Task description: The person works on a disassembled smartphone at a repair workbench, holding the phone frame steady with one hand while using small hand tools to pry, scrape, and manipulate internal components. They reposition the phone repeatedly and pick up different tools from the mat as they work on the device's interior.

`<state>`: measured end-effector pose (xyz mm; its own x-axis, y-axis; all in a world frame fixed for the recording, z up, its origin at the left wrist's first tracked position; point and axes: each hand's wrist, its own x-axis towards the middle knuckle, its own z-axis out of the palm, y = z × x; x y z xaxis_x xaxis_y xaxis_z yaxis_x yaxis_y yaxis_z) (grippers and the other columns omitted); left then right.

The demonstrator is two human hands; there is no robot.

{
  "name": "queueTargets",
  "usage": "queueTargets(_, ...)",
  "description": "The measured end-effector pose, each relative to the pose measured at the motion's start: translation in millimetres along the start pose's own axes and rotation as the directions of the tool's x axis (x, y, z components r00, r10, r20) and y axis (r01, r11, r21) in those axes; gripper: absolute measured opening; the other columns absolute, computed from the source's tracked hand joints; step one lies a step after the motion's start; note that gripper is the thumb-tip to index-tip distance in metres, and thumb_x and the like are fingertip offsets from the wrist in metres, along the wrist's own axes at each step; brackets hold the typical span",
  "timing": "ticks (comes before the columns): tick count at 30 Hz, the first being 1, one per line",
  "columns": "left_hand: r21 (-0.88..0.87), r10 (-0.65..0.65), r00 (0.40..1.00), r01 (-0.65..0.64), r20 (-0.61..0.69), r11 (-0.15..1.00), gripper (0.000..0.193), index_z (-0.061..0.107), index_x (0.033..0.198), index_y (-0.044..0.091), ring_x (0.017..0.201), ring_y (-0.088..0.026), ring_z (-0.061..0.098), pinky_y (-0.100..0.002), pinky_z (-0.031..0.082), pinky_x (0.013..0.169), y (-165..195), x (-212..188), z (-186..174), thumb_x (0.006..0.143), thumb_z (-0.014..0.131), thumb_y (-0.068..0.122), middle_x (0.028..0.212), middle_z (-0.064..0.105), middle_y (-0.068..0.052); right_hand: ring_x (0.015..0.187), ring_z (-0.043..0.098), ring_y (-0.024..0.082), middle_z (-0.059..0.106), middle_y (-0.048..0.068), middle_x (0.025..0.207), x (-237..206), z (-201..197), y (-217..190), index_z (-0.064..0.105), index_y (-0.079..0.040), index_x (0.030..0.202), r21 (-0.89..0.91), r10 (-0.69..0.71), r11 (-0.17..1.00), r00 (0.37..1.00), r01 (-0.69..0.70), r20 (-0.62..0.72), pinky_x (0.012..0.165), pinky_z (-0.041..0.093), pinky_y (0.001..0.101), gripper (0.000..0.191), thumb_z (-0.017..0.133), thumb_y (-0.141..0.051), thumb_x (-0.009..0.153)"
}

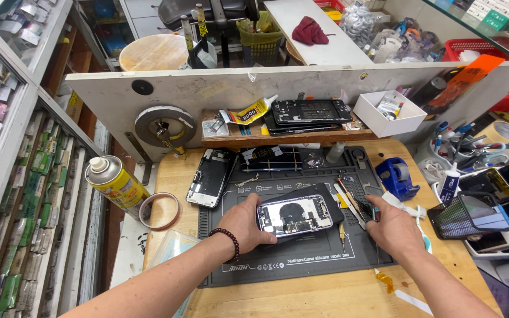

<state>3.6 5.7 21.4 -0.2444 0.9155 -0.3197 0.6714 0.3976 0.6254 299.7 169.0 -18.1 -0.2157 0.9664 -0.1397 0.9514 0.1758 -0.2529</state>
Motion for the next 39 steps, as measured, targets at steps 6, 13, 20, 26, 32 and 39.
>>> queueTargets(6, -0.005, -0.004, 1.000, 0.004, -0.010, 1.000, 0.082, 0.053, 0.127, 0.006, 0.113, -0.032, 0.068, -0.040, 0.054, 0.097, -1.5, -1.3, 0.6, 0.061, 0.097, 0.031, 0.117, 0.072, -0.017, 0.094, 0.073, 0.031, 0.074, 0.013, 0.099, -7.0, 11.4, -26.5, 0.066, -0.016, 0.129, 0.039, -0.125, 0.991, 0.992, 0.124, 0.011, 0.085, 0.057, 0.0422, 0.054, 0.078, -0.023, 0.077)
queueTargets(13, -0.008, -0.029, 0.999, 0.029, 0.024, 1.000, 0.083, 0.052, 0.128, 0.007, 0.114, -0.032, 0.068, -0.040, 0.053, 0.098, 1.6, -1.7, -0.8, 0.062, 0.096, 0.031, 0.117, 0.071, -0.018, 0.088, 0.076, 0.028, 0.078, 0.011, 0.087, -0.5, 32.9, -32.8, 0.065, -0.008, 0.124, 0.117, -0.084, 0.991, 0.984, 0.066, 0.159, 0.085, 0.058, 0.0403, 0.053, 0.080, -0.021, 0.074)
queueTargets(20, -0.014, -0.006, 1.000, 0.006, 0.000, 1.000, 0.085, 0.051, 0.129, 0.005, 0.115, -0.033, 0.067, -0.040, 0.053, 0.098, 0.4, -2.3, -0.2, 0.062, 0.097, 0.030, 0.120, 0.070, -0.018, 0.083, 0.079, 0.033, 0.076, 0.016, 0.086, 10.8, 17.8, -29.7, 0.065, -0.003, 0.112, 0.247, 0.150, 0.950, 0.974, -0.190, 0.172, 0.078, 0.062, 0.0421, 0.033, 0.076, -0.012, 0.083)
queueTargets(26, -0.007, -0.003, 1.000, 0.003, 0.002, 1.000, 0.083, 0.052, 0.128, 0.006, 0.115, -0.033, 0.067, -0.040, 0.053, 0.098, -1.0, 0.0, 1.0, 0.063, 0.096, 0.031, 0.119, 0.071, -0.018, 0.086, 0.072, 0.025, 0.072, 0.013, 0.093, -6.9, -13.4, -37.7, 0.058, -0.004, 0.113, 0.381, -0.175, 0.856, 0.889, 0.350, -0.422, 0.075, 0.056, 0.0373, 0.028, 0.071, -0.011, 0.089)
queueTargets(32, -0.003, -0.010, 1.000, 0.010, 0.004, 1.000, 0.084, 0.052, 0.129, 0.006, 0.111, -0.033, 0.070, -0.039, 0.054, 0.096, 0.0, -0.4, 1.1, 0.062, 0.096, 0.031, 0.114, 0.072, -0.019, 0.091, 0.072, 0.023, 0.071, 0.012, 0.099, -20.7, -20.3, -53.0, 0.057, -0.003, 0.116, 0.416, -0.190, 0.794, 0.831, 0.443, -0.523, 0.074, 0.057, 0.0354, 0.030, 0.072, -0.010, 0.091)
queueTargets(39, -0.001, -0.006, 1.000, 0.006, -0.001, 1.000, 0.083, 0.053, 0.128, 0.006, 0.111, -0.032, 0.070, -0.039, 0.054, 0.096, 1.5, -1.8, 0.1, 0.062, 0.097, 0.031, 0.114, 0.072, -0.019, 0.090, 0.072, 0.019, 0.072, 0.010, 0.097, -31.0, -17.0, -60.0, 0.059, -0.003, 0.113, 0.453, -0.172, 0.780, 0.844, 0.431, -0.508, 0.073, 0.057, 0.0332, 0.027, 0.073, -0.010, 0.091)
